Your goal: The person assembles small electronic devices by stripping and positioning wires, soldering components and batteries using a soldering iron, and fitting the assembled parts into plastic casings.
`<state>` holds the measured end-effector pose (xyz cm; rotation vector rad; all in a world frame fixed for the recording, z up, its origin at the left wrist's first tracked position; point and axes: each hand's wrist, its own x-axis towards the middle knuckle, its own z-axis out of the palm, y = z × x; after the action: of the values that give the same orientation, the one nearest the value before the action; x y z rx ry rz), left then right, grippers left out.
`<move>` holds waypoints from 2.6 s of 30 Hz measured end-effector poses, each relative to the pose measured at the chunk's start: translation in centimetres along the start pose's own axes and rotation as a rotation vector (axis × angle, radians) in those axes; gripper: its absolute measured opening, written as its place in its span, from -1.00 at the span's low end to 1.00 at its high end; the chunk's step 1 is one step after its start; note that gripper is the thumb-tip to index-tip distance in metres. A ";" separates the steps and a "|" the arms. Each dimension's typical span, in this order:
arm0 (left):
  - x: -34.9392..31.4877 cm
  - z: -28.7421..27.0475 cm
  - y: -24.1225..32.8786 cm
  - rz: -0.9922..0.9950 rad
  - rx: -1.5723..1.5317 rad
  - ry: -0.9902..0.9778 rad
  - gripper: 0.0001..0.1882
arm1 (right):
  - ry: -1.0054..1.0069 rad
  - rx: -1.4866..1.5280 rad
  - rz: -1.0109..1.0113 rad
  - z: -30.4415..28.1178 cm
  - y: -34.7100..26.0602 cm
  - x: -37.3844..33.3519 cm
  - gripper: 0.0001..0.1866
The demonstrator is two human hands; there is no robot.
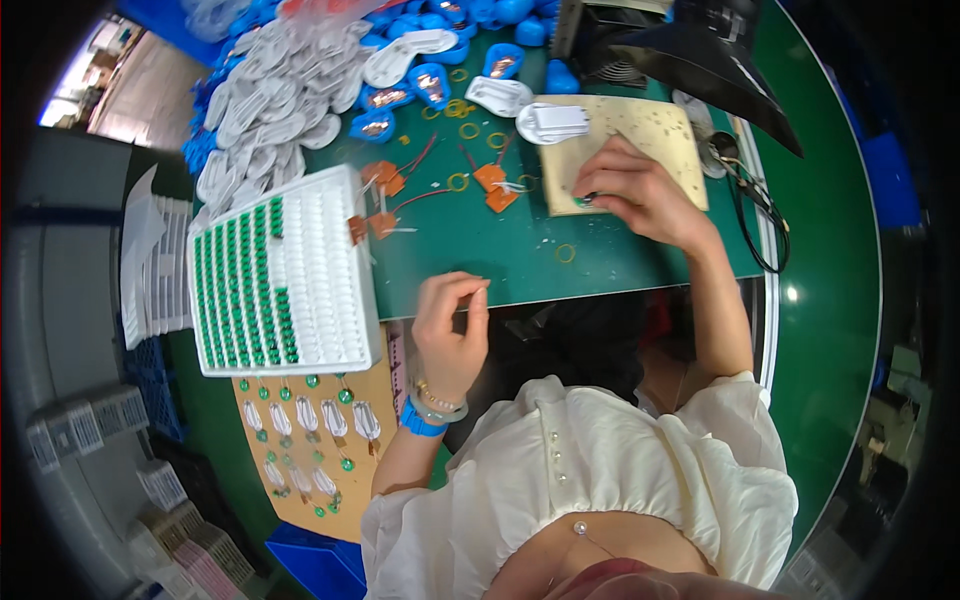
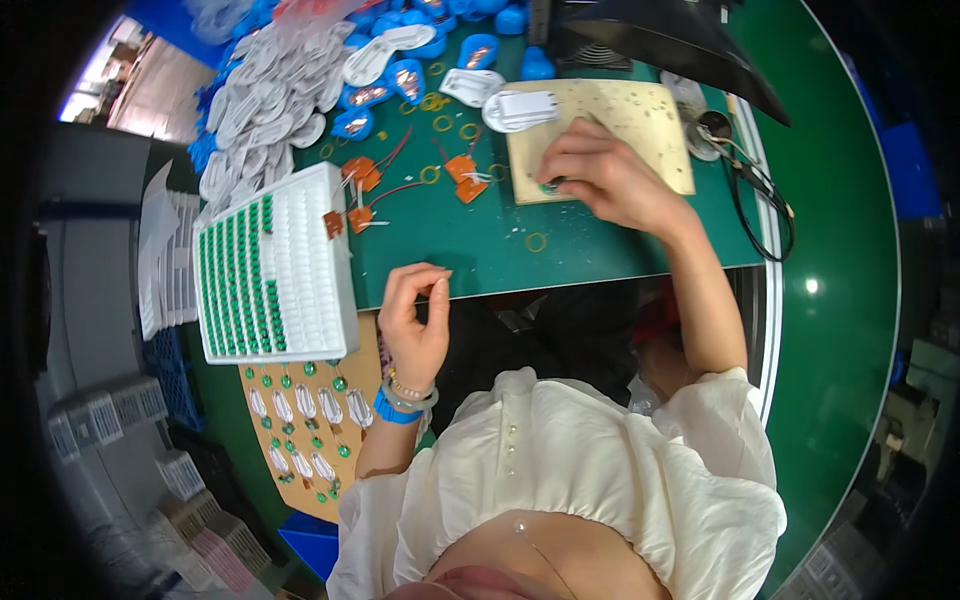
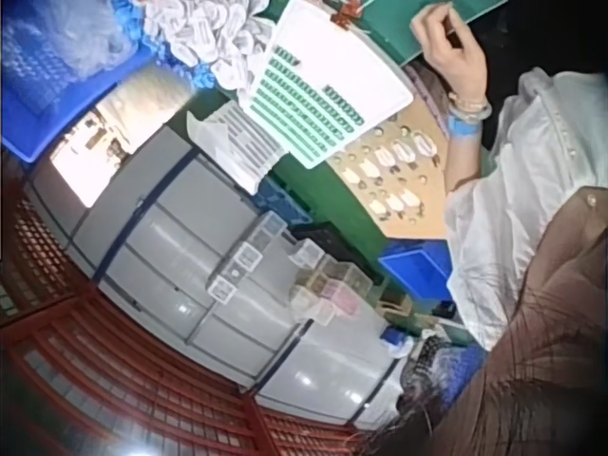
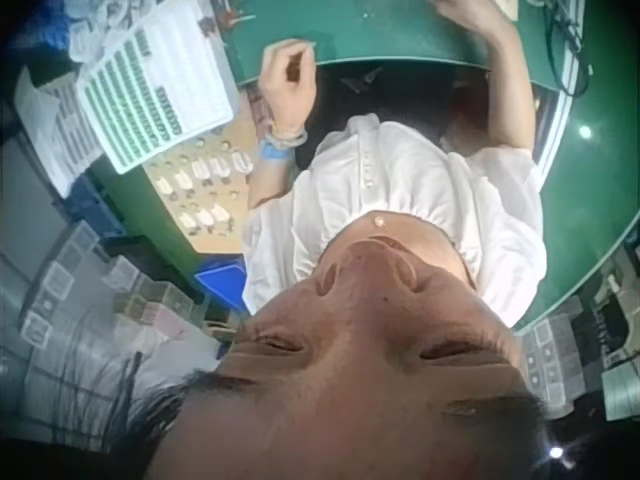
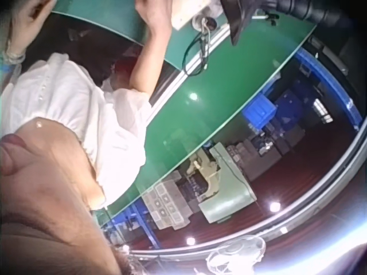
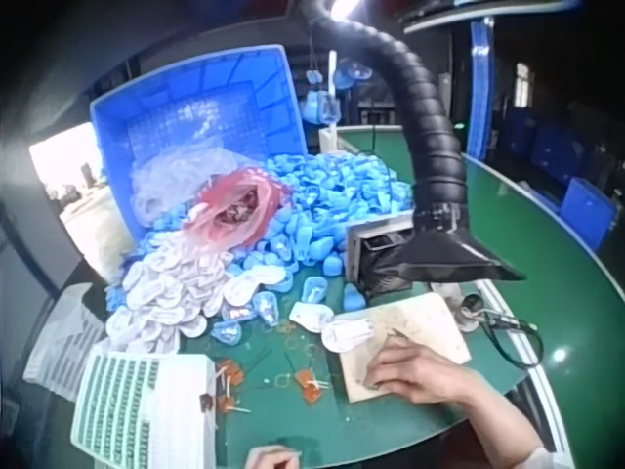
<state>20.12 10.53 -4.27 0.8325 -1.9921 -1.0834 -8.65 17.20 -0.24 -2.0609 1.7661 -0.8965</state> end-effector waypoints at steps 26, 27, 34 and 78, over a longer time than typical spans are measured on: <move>4.3 1.0 -0.7 -0.550 -1.194 -0.202 -0.80 | 0.399 -0.485 -0.404 6.0 -6.0 2.4 -0.66; 4.0 1.2 -0.7 -0.552 -1.197 -0.207 -0.80 | 0.398 -0.489 -0.399 6.0 -6.2 2.1 -0.66; 3.0 2.6 1.2 -0.410 -0.984 -0.027 -0.91 | 0.626 -0.033 0.150 6.6 -6.7 -1.1 -0.80; 4.3 5.2 1.5 -0.381 -0.770 -0.225 -0.94 | 1.245 0.510 0.722 1.9 -0.8 -12.5 -0.82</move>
<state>13.31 9.95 -3.87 0.6844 -1.3930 -2.0554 -7.56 29.06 -4.65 -0.3349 2.1149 -2.2340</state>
